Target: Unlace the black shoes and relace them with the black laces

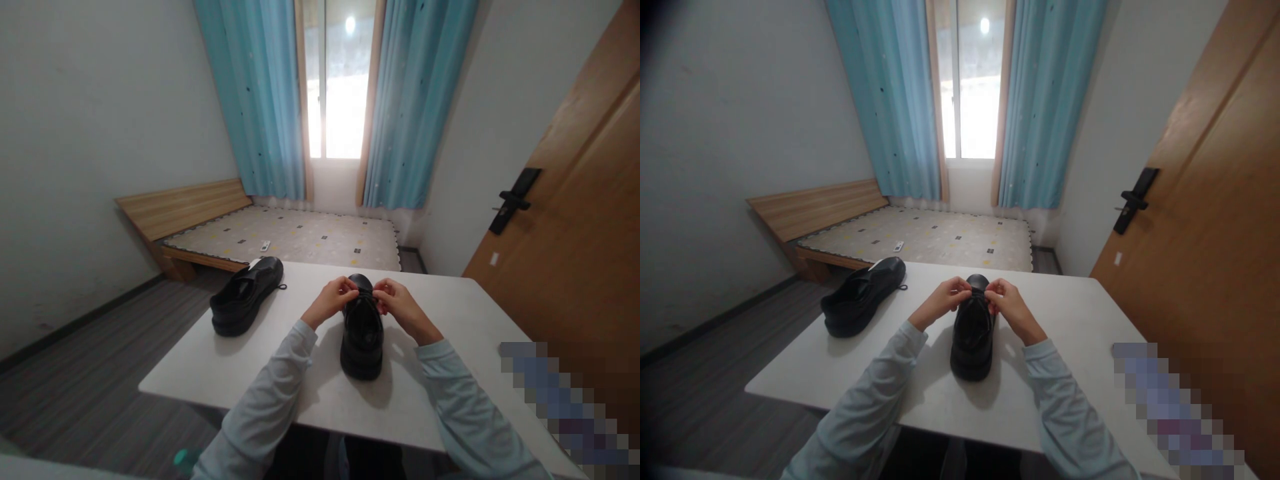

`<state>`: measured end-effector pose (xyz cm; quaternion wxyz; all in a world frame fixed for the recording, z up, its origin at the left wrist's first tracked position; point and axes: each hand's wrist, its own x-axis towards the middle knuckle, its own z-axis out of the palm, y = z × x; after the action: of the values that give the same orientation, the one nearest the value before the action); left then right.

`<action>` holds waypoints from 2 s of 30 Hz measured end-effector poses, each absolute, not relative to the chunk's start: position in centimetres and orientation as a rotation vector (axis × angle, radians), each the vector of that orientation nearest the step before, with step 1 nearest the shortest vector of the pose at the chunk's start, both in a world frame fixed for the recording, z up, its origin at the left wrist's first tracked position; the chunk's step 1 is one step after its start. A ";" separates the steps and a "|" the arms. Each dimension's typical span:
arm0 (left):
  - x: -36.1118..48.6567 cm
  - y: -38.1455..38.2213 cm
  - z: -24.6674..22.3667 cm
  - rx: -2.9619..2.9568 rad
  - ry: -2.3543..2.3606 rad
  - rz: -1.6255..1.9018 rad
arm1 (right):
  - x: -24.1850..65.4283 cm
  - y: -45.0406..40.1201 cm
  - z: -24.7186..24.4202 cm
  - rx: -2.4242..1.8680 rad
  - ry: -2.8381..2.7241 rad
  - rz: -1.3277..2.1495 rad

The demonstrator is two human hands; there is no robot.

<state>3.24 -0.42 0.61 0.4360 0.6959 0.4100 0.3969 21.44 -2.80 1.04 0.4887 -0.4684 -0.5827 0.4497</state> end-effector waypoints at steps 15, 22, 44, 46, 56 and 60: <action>3.5 -0.9 0.9 1.784 1.199 0.982 | 21.8 -1.5 -0.4 -1.326 -1.664 0.811; 3.4 -0.7 0.9 1.711 1.219 0.958 | 22.2 -1.5 -0.6 -1.434 -1.688 0.831; 2.1 0.4 0.1 1.611 1.424 0.776 | 24.1 -1.1 -0.9 -1.542 -1.955 0.570; 1.9 0.3 0.3 1.589 1.395 0.752 | 24.2 -1.0 -1.0 -1.545 -1.986 0.557; 1.9 0.5 -0.2 1.629 1.367 0.785 | 24.1 -1.1 -1.1 -1.475 -1.829 0.618; 1.8 0.5 -0.1 1.860 1.417 0.807 | 23.9 -1.5 -0.8 -1.502 -1.763 0.758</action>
<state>1.83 0.53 -0.13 0.3276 0.7105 0.5413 0.3082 23.94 -1.47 -0.81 0.3451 -0.5784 -0.6791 0.2920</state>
